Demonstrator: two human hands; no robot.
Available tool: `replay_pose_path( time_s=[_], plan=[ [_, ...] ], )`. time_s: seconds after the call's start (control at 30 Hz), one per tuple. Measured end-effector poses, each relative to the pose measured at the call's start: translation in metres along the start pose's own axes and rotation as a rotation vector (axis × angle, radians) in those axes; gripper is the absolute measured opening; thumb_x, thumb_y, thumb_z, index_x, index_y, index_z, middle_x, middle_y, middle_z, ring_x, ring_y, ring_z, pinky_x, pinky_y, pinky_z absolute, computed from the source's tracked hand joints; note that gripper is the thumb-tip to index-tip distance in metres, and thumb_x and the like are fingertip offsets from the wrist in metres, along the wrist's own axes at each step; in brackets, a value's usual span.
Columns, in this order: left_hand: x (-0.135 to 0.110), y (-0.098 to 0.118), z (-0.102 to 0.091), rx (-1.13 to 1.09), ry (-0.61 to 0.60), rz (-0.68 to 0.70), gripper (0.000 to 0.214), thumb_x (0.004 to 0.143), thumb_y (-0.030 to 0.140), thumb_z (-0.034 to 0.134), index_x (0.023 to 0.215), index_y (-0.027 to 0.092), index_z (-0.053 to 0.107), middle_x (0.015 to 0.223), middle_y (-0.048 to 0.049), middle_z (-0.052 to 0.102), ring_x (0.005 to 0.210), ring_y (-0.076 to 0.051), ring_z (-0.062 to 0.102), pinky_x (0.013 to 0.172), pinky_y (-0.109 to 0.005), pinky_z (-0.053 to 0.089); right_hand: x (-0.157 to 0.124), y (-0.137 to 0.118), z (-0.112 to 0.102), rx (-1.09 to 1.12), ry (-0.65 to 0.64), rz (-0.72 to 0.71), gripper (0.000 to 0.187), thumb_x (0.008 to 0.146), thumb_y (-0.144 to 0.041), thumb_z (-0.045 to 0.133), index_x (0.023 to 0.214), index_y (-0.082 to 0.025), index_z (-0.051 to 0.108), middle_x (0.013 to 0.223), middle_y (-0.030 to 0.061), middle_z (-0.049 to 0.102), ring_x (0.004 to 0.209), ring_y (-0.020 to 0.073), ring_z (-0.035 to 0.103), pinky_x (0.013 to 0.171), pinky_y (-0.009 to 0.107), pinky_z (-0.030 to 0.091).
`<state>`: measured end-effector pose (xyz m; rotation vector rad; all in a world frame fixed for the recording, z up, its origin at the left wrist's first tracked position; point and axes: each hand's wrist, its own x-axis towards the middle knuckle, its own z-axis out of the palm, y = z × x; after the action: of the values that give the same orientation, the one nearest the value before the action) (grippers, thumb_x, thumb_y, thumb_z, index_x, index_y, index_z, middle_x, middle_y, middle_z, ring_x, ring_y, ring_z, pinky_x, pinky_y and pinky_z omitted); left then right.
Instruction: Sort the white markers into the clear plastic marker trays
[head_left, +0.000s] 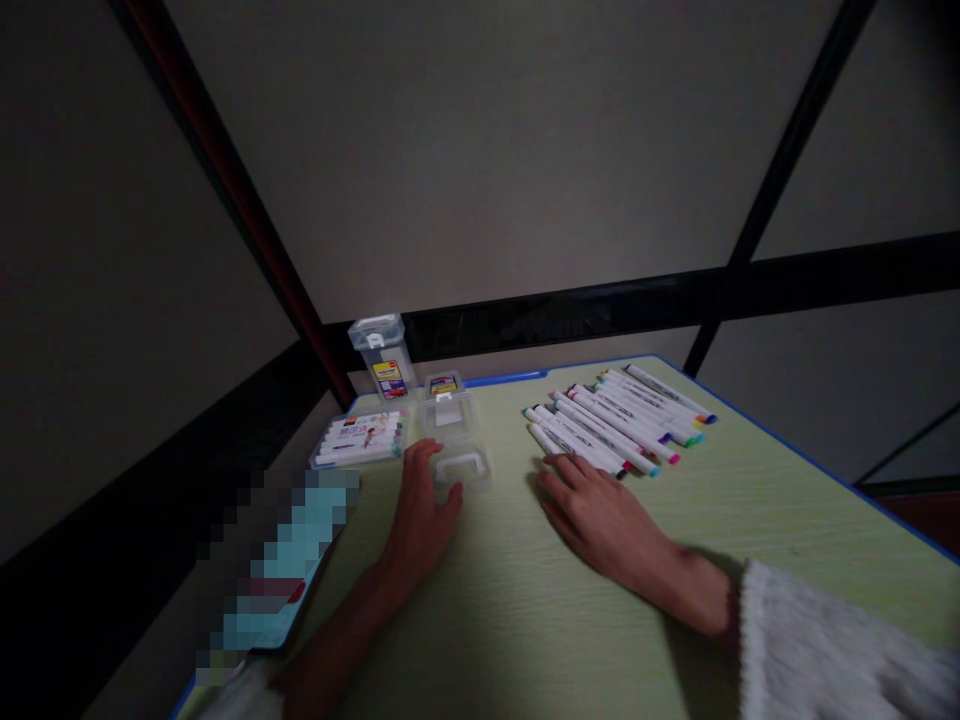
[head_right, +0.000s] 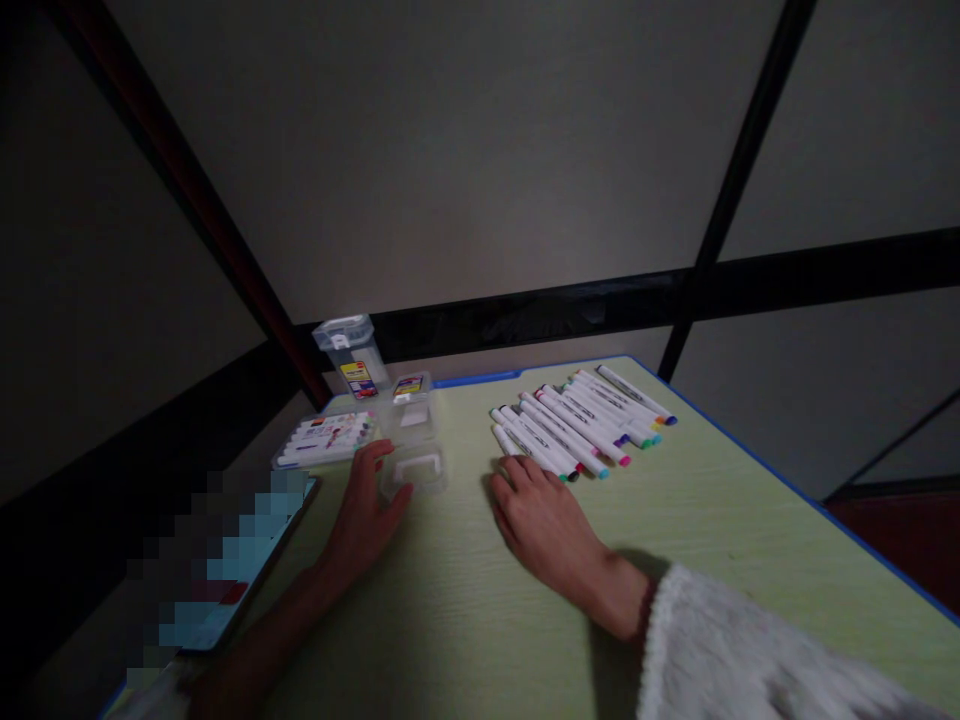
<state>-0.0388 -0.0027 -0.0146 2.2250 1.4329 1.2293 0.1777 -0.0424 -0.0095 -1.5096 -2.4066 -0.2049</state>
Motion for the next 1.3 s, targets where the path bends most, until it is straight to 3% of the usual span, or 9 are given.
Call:
replay_pose_path(
  time_s=[0.23,0.5,0.77,1.1,1.3],
  plan=[
    [-0.0021,0.0015,0.0001,0.047,-0.036,0.053,0.038,0.072,0.010,0.046,0.107,0.020,0.035,0.115,-0.0078,0.038,0.113,-0.021,0.038,0.099,-0.042,0.030,0.0006,-0.0009,0.0013,0.096,-0.002,-0.094,0.024,0.079,-0.001,0.040,0.094,-0.014,0.054,0.098,0.0110,0.055,0.097,0.0225,0.046,0.079,0.036,0.044],
    [-0.0027,0.0038,-0.0010,0.056,-0.076,0.055,0.035,0.071,0.009,0.045,0.103,0.021,0.039,0.116,-0.0063,0.039,0.113,-0.020,0.038,0.100,-0.039,0.029,-0.0012,-0.0023,0.0055,0.112,0.041,-0.093,0.027,0.080,-0.002,0.039,0.097,-0.015,0.055,0.115,0.0135,0.049,0.105,0.0246,0.045,0.080,0.041,0.044],
    [-0.0028,0.0060,-0.0008,0.071,-0.103,0.045,0.034,0.071,0.008,0.045,0.102,0.020,0.039,0.117,-0.0071,0.038,0.114,-0.020,0.038,0.101,-0.040,0.029,-0.0018,-0.0021,0.0037,0.139,0.029,-0.062,0.034,0.072,0.005,0.041,0.097,-0.013,0.055,0.118,0.0144,0.044,0.104,0.0260,0.042,0.082,0.042,0.043],
    [-0.0037,0.0049,-0.0006,0.085,-0.122,0.068,0.034,0.072,0.009,0.044,0.103,0.021,0.038,0.118,-0.0072,0.037,0.115,-0.021,0.036,0.101,-0.042,0.029,-0.0019,-0.0017,0.0041,0.131,-0.042,-0.026,0.037,0.073,0.001,0.038,0.105,-0.015,0.048,0.107,0.0125,0.047,0.093,0.0226,0.047,0.076,0.037,0.045],
    [-0.0038,0.0051,-0.0009,0.098,-0.136,0.073,0.033,0.073,0.009,0.043,0.104,0.021,0.038,0.118,-0.0075,0.037,0.116,-0.020,0.035,0.101,-0.040,0.029,-0.0036,-0.0015,0.0066,0.085,-0.113,0.013,0.027,0.078,-0.003,0.035,0.100,-0.015,0.044,0.092,0.0094,0.046,0.067,0.0166,0.049,0.058,0.029,0.042]
  ],
)
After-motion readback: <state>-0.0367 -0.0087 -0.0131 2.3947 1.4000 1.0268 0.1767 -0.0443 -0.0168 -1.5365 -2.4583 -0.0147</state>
